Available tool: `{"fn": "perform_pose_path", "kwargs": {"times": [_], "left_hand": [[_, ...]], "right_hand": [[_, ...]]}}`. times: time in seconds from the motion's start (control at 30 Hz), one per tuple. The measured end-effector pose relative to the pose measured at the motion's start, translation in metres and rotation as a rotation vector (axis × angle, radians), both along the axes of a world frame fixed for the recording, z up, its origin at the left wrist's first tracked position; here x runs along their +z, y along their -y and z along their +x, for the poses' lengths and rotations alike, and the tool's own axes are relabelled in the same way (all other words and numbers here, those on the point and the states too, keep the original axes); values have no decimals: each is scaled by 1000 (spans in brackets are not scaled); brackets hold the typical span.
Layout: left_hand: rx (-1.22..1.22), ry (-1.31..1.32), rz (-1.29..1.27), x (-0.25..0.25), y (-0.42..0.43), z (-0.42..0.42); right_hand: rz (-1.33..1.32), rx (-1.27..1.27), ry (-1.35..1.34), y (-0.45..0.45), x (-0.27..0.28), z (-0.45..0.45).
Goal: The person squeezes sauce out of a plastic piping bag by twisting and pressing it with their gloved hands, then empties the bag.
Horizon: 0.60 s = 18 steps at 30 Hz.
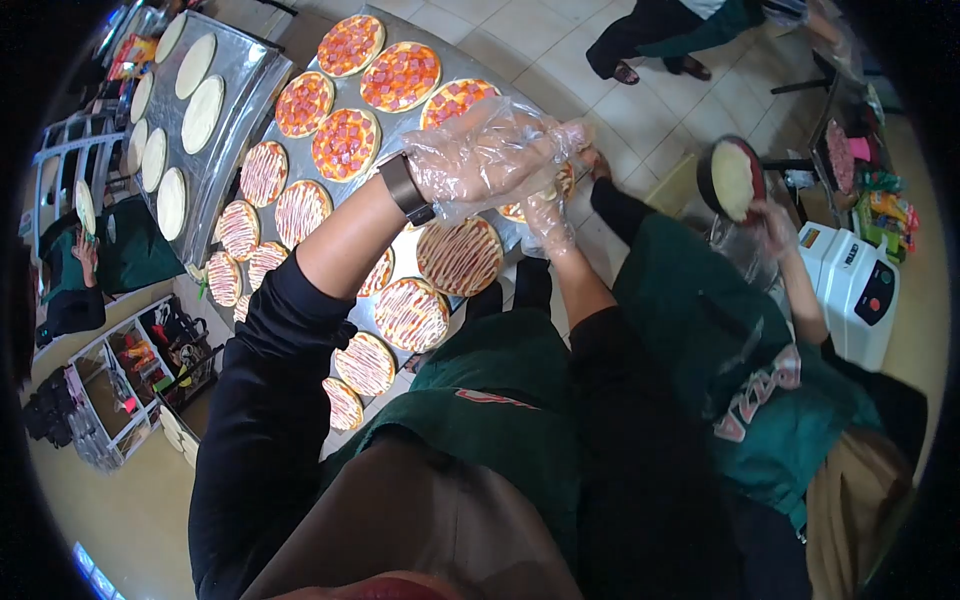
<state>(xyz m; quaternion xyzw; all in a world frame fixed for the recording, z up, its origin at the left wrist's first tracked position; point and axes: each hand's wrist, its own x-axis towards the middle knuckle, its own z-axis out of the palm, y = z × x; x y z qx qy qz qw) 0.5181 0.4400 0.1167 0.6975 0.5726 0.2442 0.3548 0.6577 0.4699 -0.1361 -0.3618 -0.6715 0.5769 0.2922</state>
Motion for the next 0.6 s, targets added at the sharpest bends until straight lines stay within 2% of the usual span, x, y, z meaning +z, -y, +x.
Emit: {"fn": "perform_pose_path", "kwargs": {"times": [0.03,0.07,0.13,0.27,0.33,0.57,0.6], "left_hand": [[38,-31,-127,6,0,1],[41,-32,-128,-4,1,0],[-100,-365,485,-31,6,0],[-109,-337,426,-30,5,3],[-63,-66,286,-32,7,4],[-54,-130,303,-26,12,6],[-32,-101,209,-20,13,9]], "right_hand": [[-5,-7,-6,-1,-1,-1],[0,-11,-9,-9,1,1],[32,-19,7,-33,8,7],[59,-10,50,-48,14,12],[54,-8,55,-29,9,8],[122,-21,156,-50,-1,18],[146,-20,194,-47,-6,20]]}}
